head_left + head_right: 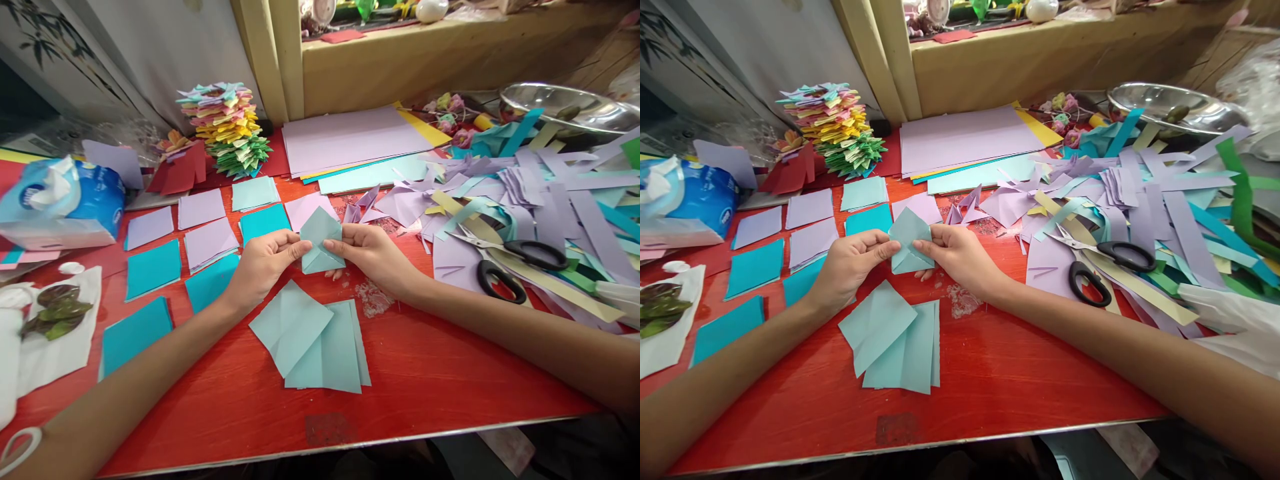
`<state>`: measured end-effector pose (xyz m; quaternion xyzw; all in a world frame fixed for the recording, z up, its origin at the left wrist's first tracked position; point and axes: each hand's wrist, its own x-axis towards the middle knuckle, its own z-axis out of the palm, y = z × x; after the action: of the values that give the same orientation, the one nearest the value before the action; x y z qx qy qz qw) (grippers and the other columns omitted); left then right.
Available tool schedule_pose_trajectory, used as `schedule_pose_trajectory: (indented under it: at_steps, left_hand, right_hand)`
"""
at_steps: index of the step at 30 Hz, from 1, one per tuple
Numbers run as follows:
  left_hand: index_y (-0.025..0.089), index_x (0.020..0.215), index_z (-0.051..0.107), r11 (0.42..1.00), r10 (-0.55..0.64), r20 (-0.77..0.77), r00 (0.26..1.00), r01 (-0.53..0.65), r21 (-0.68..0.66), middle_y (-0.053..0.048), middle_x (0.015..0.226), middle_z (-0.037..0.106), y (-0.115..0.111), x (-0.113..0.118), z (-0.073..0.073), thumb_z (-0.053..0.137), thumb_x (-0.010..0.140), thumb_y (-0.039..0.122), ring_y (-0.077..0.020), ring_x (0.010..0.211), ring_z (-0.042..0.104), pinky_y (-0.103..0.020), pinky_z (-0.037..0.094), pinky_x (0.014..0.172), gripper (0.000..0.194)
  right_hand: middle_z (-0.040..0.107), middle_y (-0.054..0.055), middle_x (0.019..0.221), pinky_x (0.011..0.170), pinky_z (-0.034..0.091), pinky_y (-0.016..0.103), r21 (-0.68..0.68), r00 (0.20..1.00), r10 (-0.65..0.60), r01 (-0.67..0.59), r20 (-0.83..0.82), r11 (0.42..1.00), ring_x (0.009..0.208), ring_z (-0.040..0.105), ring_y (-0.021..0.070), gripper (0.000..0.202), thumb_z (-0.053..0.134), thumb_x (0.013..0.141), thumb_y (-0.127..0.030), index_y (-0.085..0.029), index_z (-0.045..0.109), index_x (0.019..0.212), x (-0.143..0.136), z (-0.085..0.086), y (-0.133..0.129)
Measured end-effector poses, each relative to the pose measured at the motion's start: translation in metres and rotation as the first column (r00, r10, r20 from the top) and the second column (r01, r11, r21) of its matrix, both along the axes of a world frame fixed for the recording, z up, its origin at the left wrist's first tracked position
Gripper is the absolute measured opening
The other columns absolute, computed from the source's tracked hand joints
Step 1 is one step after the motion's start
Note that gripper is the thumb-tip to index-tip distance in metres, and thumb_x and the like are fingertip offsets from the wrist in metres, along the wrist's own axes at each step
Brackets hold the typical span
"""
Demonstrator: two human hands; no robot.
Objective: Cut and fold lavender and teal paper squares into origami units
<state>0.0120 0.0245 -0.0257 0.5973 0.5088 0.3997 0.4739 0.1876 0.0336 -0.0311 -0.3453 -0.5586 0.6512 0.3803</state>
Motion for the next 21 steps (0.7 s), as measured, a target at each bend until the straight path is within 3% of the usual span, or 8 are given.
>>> schedule_pose_trajectory:
  at_steps: [4, 8, 17, 21]
  left_hand:
    - [0.016, 0.071, 0.060, 0.999, 0.045, -0.056, 0.997, -0.043, 0.023, -0.001, 0.068, 0.061, -0.0017, 0.0013, 0.0029, 0.060, 0.076, 0.038, -0.0112, 0.062, 0.054, -0.022, 0.042, 0.056, 0.022]
    - [0.017, 0.071, 0.059, 0.997, 0.068, -0.096, 0.993, -0.063, 0.055, 0.001, 0.063, 0.058, -0.0023, 0.0003, 0.0030, 0.059, 0.076, 0.039, -0.0100, 0.057, 0.050, -0.021, 0.040, 0.053, 0.023]
    - [0.019, 0.076, 0.058, 0.998, -0.007, -0.101, 0.995, 0.013, 0.062, 0.000, 0.071, 0.061, -0.0020, 0.0007, 0.0001, 0.059, 0.076, 0.041, -0.0129, 0.066, 0.056, -0.024, 0.042, 0.061, 0.023]
    - [0.019, 0.077, 0.060, 0.994, -0.085, -0.185, 0.979, 0.095, 0.046, 0.001, 0.067, 0.063, -0.0004, -0.0001, 0.0000, 0.058, 0.077, 0.041, -0.0136, 0.066, 0.057, -0.026, 0.041, 0.065, 0.022]
  right_hand:
    - [0.063, 0.001, 0.077, 0.066, 0.054, 0.026, 0.026, 1.000, -0.020, 0.020, 0.021, 0.999, 0.073, 0.060, 0.0130, 0.022, 0.061, 0.075, -0.038, -0.017, 0.057, 0.071, -0.0007, 0.0027, -0.0009]
    - [0.065, 0.003, 0.086, 0.074, 0.055, 0.031, 0.025, 0.998, 0.051, -0.052, 0.046, 0.998, 0.078, 0.064, 0.0161, 0.025, 0.066, 0.071, -0.038, -0.017, 0.058, 0.081, -0.0004, 0.0018, -0.0001]
    - [0.067, 0.004, 0.080, 0.063, 0.057, 0.027, 0.024, 0.997, 0.041, -0.043, 0.072, 0.999, 0.064, 0.067, 0.0140, 0.024, 0.061, 0.076, -0.037, -0.015, 0.061, 0.084, 0.0009, -0.0002, 0.0000]
    - [0.067, 0.003, 0.074, 0.062, 0.056, 0.024, 0.045, 0.998, 0.010, -0.012, 0.058, 0.999, 0.063, 0.066, 0.0131, 0.021, 0.060, 0.077, -0.036, -0.015, 0.061, 0.081, 0.0011, -0.0015, 0.0003]
